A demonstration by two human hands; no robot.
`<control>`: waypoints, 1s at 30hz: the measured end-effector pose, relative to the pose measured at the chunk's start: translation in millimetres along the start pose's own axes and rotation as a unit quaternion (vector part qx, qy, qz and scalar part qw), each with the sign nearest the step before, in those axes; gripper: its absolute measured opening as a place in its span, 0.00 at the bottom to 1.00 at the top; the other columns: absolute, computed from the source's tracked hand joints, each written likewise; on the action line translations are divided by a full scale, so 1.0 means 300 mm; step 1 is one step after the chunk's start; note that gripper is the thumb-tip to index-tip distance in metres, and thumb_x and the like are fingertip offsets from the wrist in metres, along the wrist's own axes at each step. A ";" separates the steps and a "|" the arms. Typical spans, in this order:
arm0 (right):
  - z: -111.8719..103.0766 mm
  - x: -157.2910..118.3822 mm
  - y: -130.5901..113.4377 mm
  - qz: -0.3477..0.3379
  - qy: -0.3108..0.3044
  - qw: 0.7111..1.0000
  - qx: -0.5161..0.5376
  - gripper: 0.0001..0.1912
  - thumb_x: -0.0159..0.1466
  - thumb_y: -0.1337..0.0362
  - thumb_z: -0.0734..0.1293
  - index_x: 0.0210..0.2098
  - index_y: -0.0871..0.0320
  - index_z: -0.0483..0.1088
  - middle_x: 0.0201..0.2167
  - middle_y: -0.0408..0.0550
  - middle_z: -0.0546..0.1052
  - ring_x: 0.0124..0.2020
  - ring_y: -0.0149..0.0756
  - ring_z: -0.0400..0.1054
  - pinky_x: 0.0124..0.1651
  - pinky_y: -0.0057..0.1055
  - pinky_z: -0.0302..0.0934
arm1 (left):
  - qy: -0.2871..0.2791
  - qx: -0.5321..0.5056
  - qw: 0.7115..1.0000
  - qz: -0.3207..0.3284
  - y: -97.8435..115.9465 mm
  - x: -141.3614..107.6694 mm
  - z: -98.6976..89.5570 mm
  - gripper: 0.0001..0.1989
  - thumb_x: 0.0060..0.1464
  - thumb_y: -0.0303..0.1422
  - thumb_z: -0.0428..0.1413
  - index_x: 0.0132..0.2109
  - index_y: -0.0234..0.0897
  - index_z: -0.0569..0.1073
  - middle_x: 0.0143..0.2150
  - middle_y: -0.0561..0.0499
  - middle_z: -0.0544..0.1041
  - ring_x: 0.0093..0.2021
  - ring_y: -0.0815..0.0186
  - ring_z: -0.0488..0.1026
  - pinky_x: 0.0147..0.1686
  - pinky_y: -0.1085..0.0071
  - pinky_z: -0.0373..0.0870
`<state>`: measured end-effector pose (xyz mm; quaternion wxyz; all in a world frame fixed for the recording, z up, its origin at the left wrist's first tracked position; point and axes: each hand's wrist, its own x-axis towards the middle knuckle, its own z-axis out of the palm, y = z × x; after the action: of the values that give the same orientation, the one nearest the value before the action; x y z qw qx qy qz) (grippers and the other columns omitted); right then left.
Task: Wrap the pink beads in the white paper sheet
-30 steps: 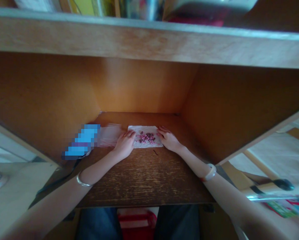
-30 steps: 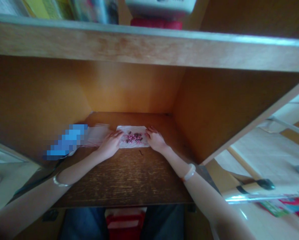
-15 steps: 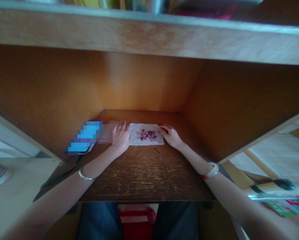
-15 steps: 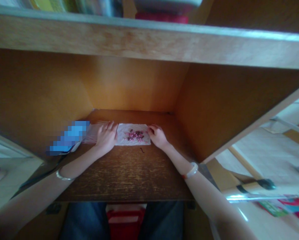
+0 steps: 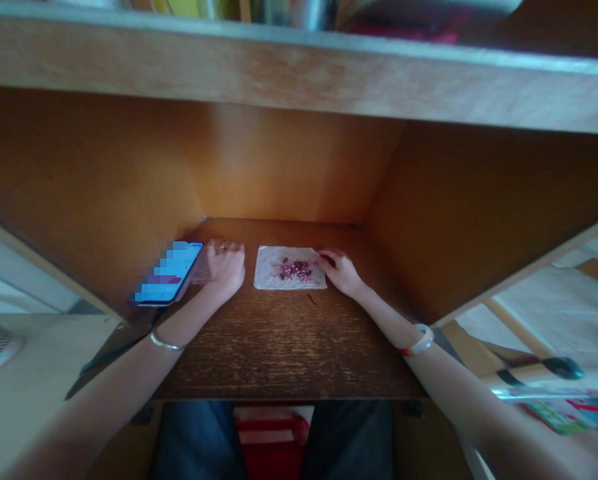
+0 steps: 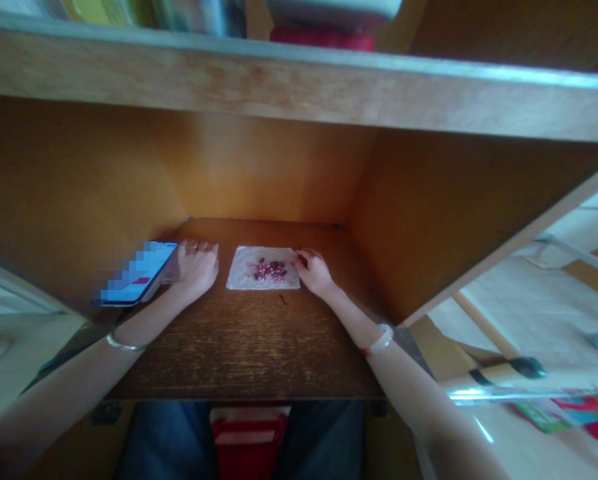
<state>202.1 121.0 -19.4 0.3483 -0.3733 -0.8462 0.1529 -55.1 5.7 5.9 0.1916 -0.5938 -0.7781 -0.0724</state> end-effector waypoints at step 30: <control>0.019 0.007 0.038 -0.015 0.036 0.999 0.030 0.12 0.63 0.64 0.60 0.38 0.58 0.75 0.39 0.53 0.78 0.42 0.42 0.71 0.50 0.41 0.64 | -0.087 0.008 0.996 0.003 0.064 -0.024 -0.059 0.28 0.54 0.19 0.43 0.63 0.28 0.59 0.68 0.32 0.50 0.55 0.49 0.68 0.47 0.59 0.71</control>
<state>203.2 130.2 -28.3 0.3918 -0.3556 -0.8334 0.1597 -31.4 -1.2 17.3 0.1285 -0.5989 -0.7903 -0.0137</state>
